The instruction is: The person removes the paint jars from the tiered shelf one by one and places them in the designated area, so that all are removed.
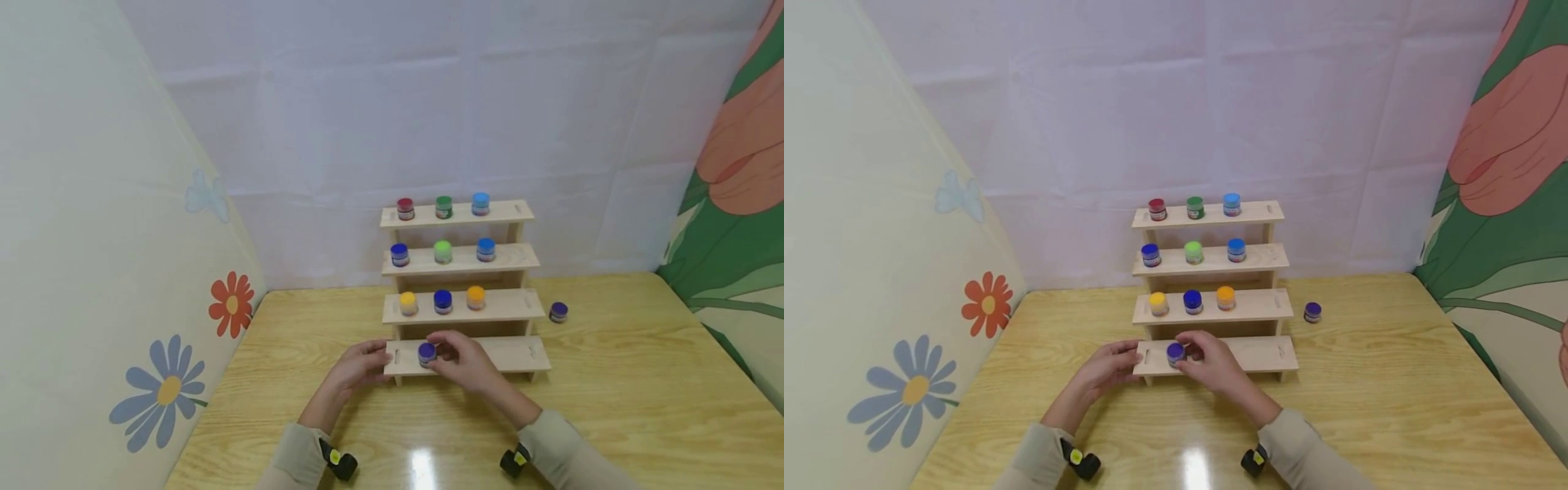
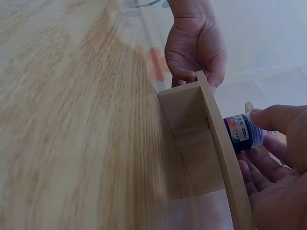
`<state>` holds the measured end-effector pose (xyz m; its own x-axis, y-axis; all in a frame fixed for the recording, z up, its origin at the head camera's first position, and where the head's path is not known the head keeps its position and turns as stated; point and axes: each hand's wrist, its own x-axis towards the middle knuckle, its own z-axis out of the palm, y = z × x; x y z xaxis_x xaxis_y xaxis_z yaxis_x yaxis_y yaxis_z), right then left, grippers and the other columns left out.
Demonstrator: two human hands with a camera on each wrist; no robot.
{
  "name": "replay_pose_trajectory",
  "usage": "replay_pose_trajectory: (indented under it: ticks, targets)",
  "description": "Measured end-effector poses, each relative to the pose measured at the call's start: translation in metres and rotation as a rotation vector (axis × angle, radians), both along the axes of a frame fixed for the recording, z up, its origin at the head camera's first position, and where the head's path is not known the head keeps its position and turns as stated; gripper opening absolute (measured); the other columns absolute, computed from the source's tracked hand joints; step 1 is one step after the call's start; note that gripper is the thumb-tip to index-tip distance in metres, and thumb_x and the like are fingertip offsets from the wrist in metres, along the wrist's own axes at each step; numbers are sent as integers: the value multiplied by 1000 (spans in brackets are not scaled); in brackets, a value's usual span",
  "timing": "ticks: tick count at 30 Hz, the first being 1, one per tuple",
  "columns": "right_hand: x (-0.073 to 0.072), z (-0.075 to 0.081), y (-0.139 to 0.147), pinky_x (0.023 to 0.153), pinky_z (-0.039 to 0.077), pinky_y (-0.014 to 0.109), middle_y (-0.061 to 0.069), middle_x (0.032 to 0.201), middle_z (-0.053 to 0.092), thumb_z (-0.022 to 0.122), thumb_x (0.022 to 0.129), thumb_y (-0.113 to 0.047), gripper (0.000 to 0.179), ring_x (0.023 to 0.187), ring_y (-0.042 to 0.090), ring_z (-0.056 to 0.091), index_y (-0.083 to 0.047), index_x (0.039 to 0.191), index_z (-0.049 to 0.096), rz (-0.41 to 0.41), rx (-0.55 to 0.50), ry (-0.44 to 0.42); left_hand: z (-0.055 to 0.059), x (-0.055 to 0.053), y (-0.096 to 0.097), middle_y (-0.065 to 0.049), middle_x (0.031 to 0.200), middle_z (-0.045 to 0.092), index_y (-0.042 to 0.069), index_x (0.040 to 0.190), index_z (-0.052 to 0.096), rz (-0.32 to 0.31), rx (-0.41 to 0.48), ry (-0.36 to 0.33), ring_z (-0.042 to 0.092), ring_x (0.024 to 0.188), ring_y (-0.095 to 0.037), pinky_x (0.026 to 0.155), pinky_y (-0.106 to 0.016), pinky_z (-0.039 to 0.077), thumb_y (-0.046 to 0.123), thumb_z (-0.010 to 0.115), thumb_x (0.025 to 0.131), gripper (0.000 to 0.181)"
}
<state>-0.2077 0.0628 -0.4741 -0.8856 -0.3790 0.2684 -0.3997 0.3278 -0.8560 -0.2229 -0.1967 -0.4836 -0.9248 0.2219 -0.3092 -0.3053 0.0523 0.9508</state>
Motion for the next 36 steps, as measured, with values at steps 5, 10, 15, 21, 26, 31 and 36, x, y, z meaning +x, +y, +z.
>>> replay_pose_trajectory:
  ticks: [5, 10, 15, 21, 26, 31, 36]
  targets:
    - [-1, -1, -4, 87, 56, 31, 8, 115, 69, 81, 86, -11, 40, 100, 21, 65, -5, 122, 67, -16, 72, 11, 0, 1, 0, -26, 137, 55, -12, 149, 37, 18, -8, -7, 68, 97, -18, 81, -33, 59, 10, 63, 99, 60]
    - [-1, 0, -9, 83, 54, 29, 6, 113, 68, 83, 84, -13, 42, 98, 18, 63, -6, 123, 67, -41, 105, -11, 1, 1, 0, -28, 138, 54, -12, 148, 37, 21, -7, -7, 68, 96, -18, 80, -32, 59, 9, 63, 99, 60]
    - [0, 1, -13, 81, 53, 30, 5, 111, 68, 84, 83, -14, 42, 96, 17, 62, -7, 121, 67, -71, 135, -20, 1, 0, 0, -27, 138, 54, -13, 148, 37, 23, -5, -8, 68, 96, -18, 80, -32, 59, 7, 63, 98, 59]
    - [1, -1, -11, 84, 56, 35, 4, 112, 68, 83, 84, -15, 39, 98, 17, 63, -10, 120, 69, -91, 132, -13, 2, 0, 1, -24, 133, 58, -14, 146, 39, 11, -8, 2, 68, 94, -17, 78, -31, 59, 6, 63, 98, 57]
    - [3, -2, -4, 89, 56, 36, 2, 112, 68, 83, 84, -16, 41, 101, 18, 64, -12, 123, 70, -91, 106, 9, 1, -1, 1, -23, 130, 60, -14, 146, 38, -6, -7, -1, 68, 94, -16, 78, -30, 58, 6, 61, 99, 56]
    - [6, -2, 7, 88, 56, 31, 1, 111, 68, 82, 84, -11, 44, 99, 17, 65, -10, 125, 69, -54, 74, 65, 0, -2, 1, -21, 129, 61, -13, 146, 39, 9, -11, -1, 68, 93, -17, 77, -30, 59, 5, 62, 99, 56]
    - [9, -3, 19, 92, 56, 32, 3, 113, 68, 80, 85, -11, 47, 101, 18, 66, -6, 129, 66, -1, 69, 104, -1, -3, 1, -22, 129, 60, -13, 146, 39, 16, -7, 0, 68, 92, -17, 76, -30, 59, 5, 62, 98, 56]
